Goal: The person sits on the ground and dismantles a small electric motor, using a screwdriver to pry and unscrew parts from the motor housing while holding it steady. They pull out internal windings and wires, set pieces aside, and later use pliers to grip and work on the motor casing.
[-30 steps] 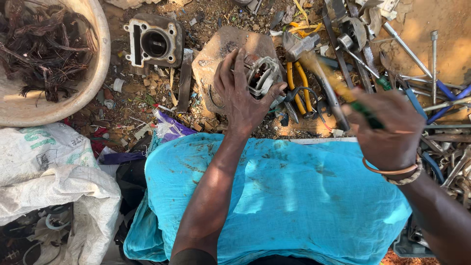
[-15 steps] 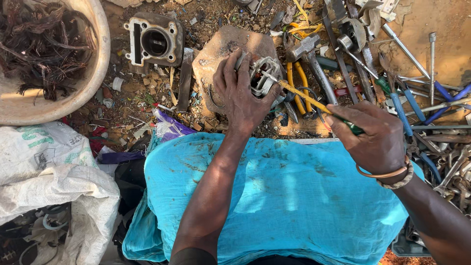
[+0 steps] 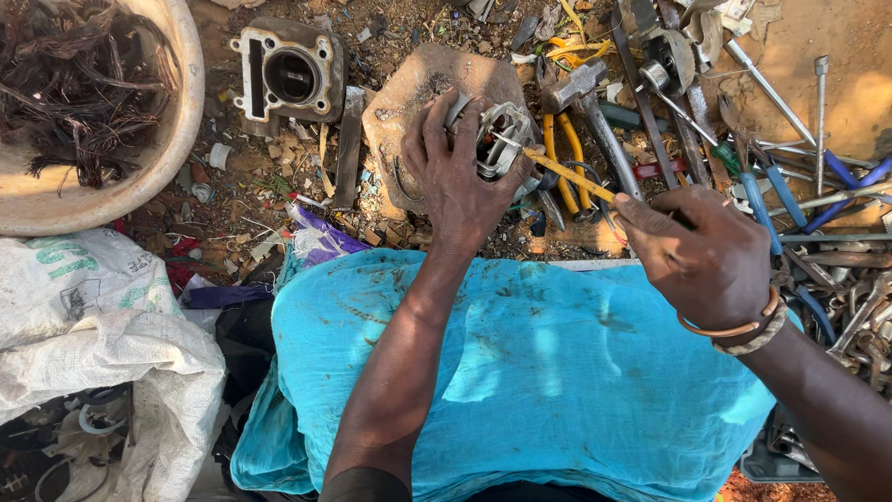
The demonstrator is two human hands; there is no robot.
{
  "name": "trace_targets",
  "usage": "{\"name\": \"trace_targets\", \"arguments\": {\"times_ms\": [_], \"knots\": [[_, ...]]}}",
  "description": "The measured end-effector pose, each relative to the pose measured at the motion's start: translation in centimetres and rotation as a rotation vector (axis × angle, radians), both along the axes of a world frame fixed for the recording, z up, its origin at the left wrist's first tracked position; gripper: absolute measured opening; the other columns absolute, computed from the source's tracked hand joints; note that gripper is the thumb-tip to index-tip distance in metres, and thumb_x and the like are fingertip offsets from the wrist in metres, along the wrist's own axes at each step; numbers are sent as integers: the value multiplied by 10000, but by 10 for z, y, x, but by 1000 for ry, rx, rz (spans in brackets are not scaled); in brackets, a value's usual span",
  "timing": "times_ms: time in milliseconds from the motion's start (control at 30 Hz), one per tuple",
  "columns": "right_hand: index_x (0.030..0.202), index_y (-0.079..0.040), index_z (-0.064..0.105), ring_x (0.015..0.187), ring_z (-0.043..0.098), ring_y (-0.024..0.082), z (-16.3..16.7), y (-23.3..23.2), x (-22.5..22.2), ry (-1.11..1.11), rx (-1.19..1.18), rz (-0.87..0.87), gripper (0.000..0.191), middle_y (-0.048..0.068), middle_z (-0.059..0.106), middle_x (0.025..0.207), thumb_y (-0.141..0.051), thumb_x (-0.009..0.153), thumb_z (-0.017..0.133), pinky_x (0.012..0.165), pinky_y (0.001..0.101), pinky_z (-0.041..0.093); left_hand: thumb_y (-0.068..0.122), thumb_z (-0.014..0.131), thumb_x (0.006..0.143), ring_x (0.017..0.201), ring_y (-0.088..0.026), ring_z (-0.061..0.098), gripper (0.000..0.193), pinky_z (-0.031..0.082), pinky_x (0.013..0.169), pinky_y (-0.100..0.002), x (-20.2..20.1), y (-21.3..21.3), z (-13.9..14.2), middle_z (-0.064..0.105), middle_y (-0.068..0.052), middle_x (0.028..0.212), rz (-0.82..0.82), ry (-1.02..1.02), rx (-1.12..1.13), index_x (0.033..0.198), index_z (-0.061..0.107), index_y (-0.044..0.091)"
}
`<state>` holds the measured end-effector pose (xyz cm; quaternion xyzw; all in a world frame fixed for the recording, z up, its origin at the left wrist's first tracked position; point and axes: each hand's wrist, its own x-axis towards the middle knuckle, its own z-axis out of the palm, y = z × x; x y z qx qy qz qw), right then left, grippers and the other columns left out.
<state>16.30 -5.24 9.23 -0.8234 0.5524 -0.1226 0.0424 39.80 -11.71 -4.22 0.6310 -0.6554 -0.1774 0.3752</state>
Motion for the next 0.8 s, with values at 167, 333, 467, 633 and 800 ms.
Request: {"name": "trace_targets", "arguments": {"times_ms": [167, 333, 467, 633, 800], "knots": [[1125, -158, 824, 805, 682, 218, -3, 1, 2, -6, -39, 37, 167, 109, 724, 998, -145, 959, 818, 642, 354, 532, 525, 921, 759, 1440, -391, 281, 800, 241, 1213, -619, 0, -2, 0, 396, -142, 1498, 7, 4, -30, 1360, 616, 94], [1097, -158, 825, 768, 661, 196, 4, 2, 9, -8, 0, 17, 142, 92, 724, 974, -134, 958, 831, 616, 355, 516, 502, 922, 762, 1456, -377, 273, 790, 246, 1224, -597, 0, -2, 0, 387, -135, 1517, 6, 4, 2, 1369, 615, 102], [1280, -123, 730, 670, 625, 124, 15, -13, 8, -494, 432, -290, 326, 18, 730, 927, -225, 970, 725, 596, 308, 507, 459, 943, 736, 1471, -375, 246, 806, 244, 1240, -568, -1, -1, -1, 363, -118, 1549, -6, 56, 26, 1389, 613, 120], [1392, -127, 710, 465, 420, 152, 15, -42, -2, -667, 1258, -745, 452, 70, 632, 678, -338, 1002, 622, 398, 329, 294, 441, 964, 692, 1494, -373, 214, 839, 219, 1267, -556, 0, -3, -1, 328, -55, 1605, -30, 88, 12, 1395, 616, 143], [1373, -98, 654, 500, 464, 118, 7, -34, 5, -426, 998, -452, 504, 46, 562, 590, -350, 937, 627, 441, 326, 396, 384, 955, 706, 1486, -337, 245, 801, 247, 1256, -533, 4, -5, 3, 462, -22, 1551, -28, 64, 31, 1374, 620, 99]]}}
